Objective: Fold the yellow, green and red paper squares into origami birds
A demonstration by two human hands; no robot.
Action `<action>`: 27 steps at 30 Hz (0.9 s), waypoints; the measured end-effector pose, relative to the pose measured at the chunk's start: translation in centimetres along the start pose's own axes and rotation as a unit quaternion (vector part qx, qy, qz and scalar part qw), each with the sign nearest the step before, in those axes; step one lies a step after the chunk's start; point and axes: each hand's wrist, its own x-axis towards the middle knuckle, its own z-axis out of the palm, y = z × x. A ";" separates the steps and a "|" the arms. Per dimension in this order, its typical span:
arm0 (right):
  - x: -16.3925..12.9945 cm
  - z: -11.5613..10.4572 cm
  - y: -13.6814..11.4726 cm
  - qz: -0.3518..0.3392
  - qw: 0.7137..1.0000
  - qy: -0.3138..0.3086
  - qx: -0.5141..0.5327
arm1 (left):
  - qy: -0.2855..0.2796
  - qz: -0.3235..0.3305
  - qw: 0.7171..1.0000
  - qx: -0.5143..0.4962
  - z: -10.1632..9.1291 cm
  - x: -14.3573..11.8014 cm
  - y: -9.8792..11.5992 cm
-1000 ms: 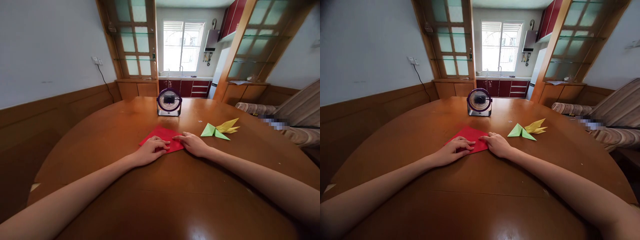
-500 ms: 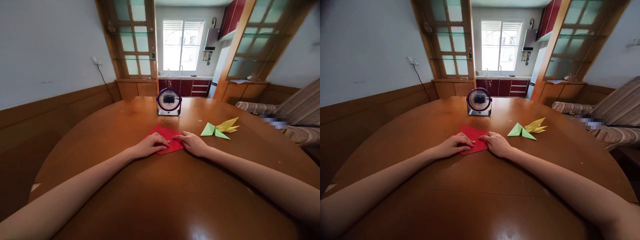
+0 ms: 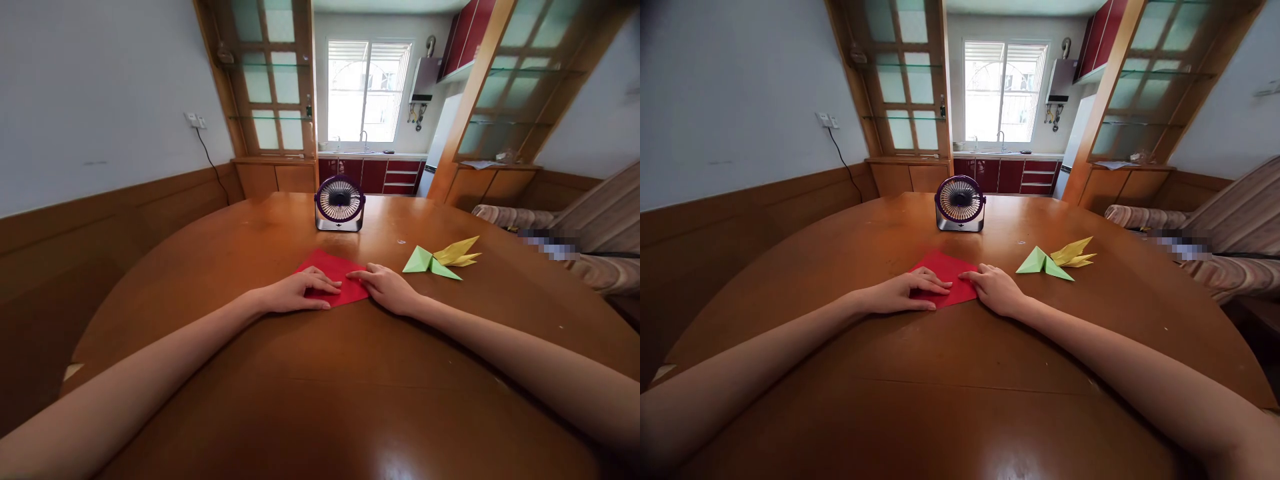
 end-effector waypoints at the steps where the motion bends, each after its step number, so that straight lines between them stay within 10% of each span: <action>1: 0.0 0.1 0.1 -0.003 1.000 0.004 0.006 | 0.004 0.001 1.000 0.000 0.1 -0.1 0.0; 27: 0.0 0.1 0.2 0.002 0.998 0.024 0.060 | 0.071 0.014 0.986 0.151 1.5 1.5 0.8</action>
